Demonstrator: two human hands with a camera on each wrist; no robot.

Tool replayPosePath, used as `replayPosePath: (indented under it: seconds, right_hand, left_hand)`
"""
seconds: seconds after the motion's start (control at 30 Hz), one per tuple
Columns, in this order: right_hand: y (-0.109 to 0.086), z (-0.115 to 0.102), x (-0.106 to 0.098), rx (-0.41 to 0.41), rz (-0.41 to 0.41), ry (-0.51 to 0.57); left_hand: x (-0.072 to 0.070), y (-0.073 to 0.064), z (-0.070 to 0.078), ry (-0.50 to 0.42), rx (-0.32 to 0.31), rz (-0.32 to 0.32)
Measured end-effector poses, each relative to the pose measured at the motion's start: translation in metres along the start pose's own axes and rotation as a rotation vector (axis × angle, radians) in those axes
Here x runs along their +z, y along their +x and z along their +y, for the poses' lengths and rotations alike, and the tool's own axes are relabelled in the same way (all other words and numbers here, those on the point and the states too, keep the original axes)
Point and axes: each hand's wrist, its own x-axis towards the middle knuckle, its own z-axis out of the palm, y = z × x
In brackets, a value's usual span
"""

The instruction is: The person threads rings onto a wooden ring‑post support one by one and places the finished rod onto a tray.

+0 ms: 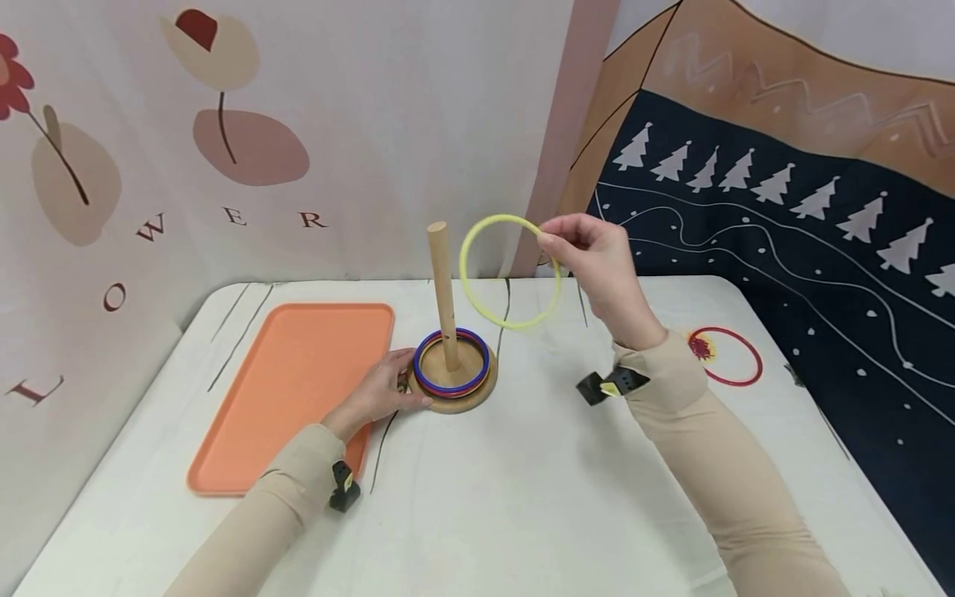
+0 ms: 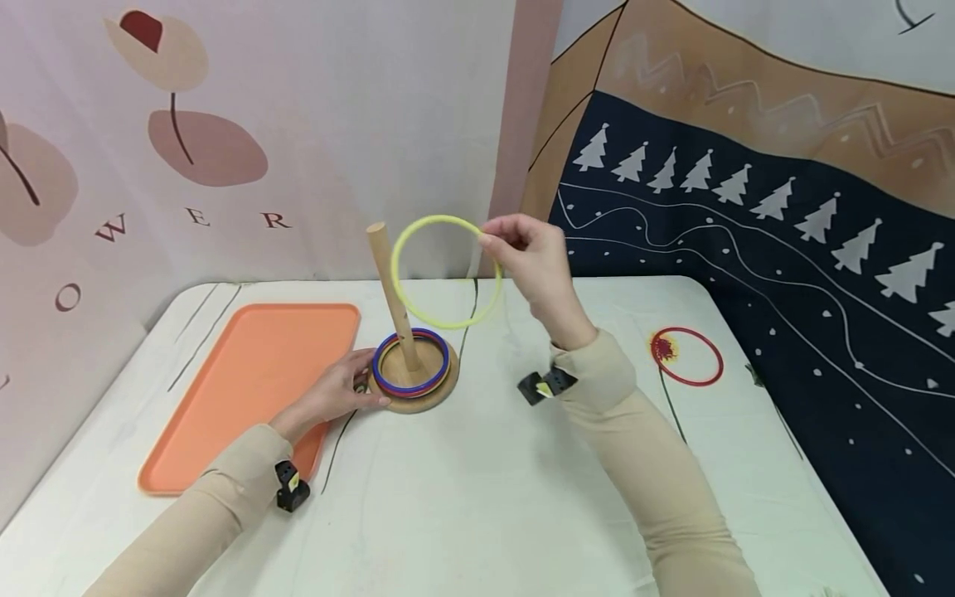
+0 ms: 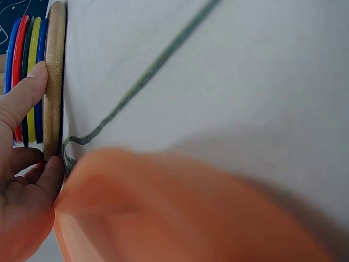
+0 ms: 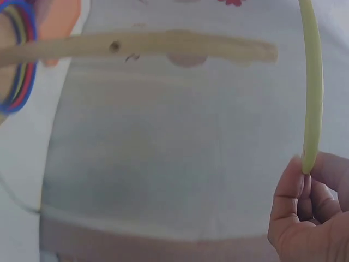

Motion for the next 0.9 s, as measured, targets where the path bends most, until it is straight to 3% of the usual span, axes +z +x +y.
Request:
replayPosePath:
  seconds: [0.23,0.47,0.63,0.9]
  right_hand:
    - [0.014,-0.008,0.036,-0.008,-0.017,0.104]
    - [0.016,0.003,0.057,0.035,-0.031,0.087]
    - [0.012,0.026,0.064,0.105,-0.035,0.023]
    - [-0.005,0.091,0.078,0.236,-0.055,-0.153]
  left_hand:
    - [0.000,0.000,0.000,0.016,0.004,0.006]
    - [-0.001,0.000,0.000,0.019,0.032,0.010]
    - [-0.001,0.000,0.001,-0.005,0.030,0.009]
    - [-0.002,0.000,0.000,-0.006,0.009,0.007]
